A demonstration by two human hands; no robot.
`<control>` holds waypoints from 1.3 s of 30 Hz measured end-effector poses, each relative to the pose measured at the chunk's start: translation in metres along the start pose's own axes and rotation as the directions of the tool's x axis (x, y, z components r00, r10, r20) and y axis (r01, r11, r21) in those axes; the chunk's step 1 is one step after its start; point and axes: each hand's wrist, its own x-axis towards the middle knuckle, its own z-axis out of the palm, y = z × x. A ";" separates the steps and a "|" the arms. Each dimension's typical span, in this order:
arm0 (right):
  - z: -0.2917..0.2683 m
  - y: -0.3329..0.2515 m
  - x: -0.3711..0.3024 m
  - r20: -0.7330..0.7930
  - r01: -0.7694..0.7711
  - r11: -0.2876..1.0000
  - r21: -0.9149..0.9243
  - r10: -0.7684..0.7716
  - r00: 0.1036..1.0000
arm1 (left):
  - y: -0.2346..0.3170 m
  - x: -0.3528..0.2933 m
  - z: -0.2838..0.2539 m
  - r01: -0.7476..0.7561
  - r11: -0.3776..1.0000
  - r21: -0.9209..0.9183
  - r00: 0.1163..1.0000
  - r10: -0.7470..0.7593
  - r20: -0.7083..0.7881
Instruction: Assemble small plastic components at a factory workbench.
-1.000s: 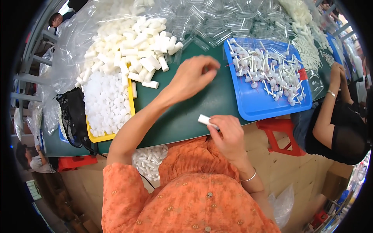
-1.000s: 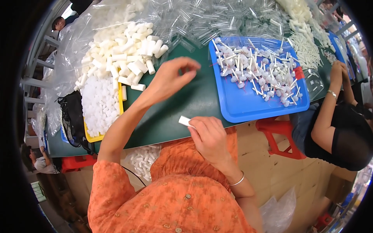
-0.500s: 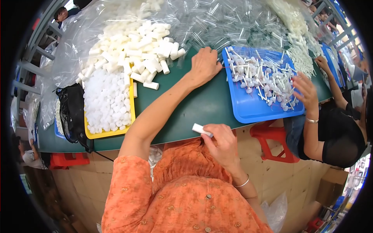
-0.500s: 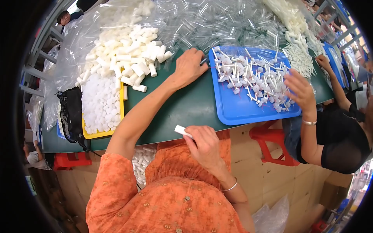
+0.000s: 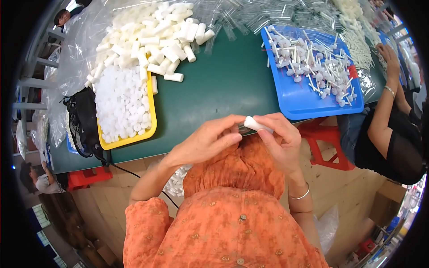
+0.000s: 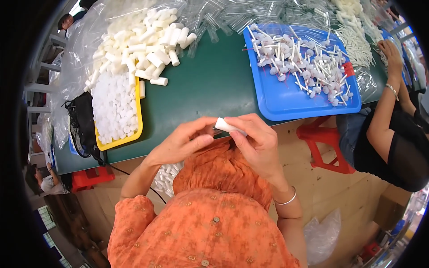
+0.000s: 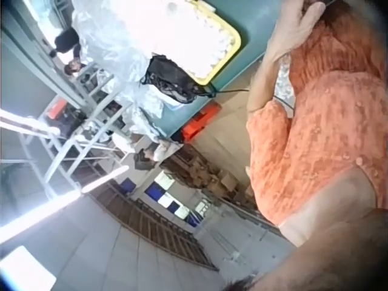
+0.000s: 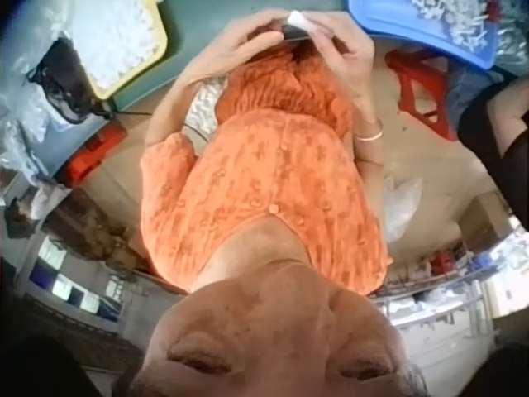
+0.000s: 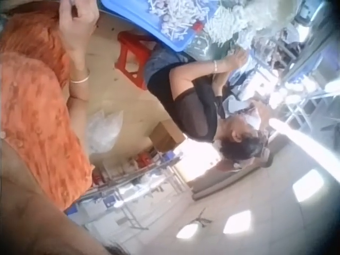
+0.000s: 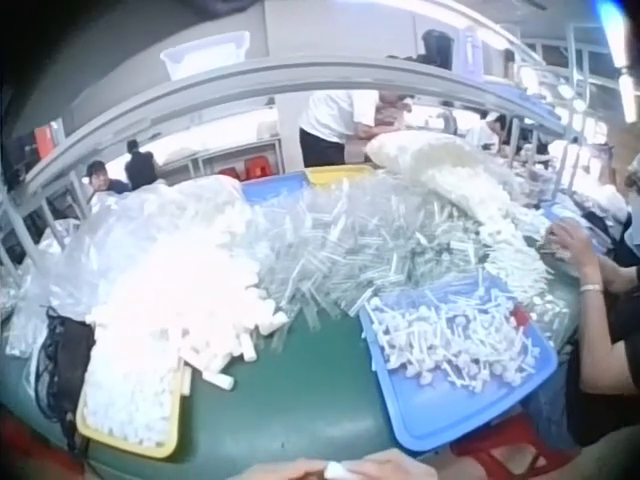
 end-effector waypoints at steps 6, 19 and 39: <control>-0.004 -0.007 -0.007 0.086 0.079 0.970 -0.230 -0.061 0.994 | -0.005 -0.003 -0.006 0.058 0.982 -0.181 0.998 -0.049 0.050; -0.018 -0.013 0.001 0.209 -0.120 0.993 0.001 0.117 0.971 | 0.001 -0.019 -0.008 0.012 0.985 0.170 1.000 -0.017 0.025; 0.022 0.014 -0.042 0.331 -0.378 0.891 0.252 0.287 0.899 | -0.033 -0.043 0.058 0.165 0.840 -0.517 0.979 -0.201 -0.014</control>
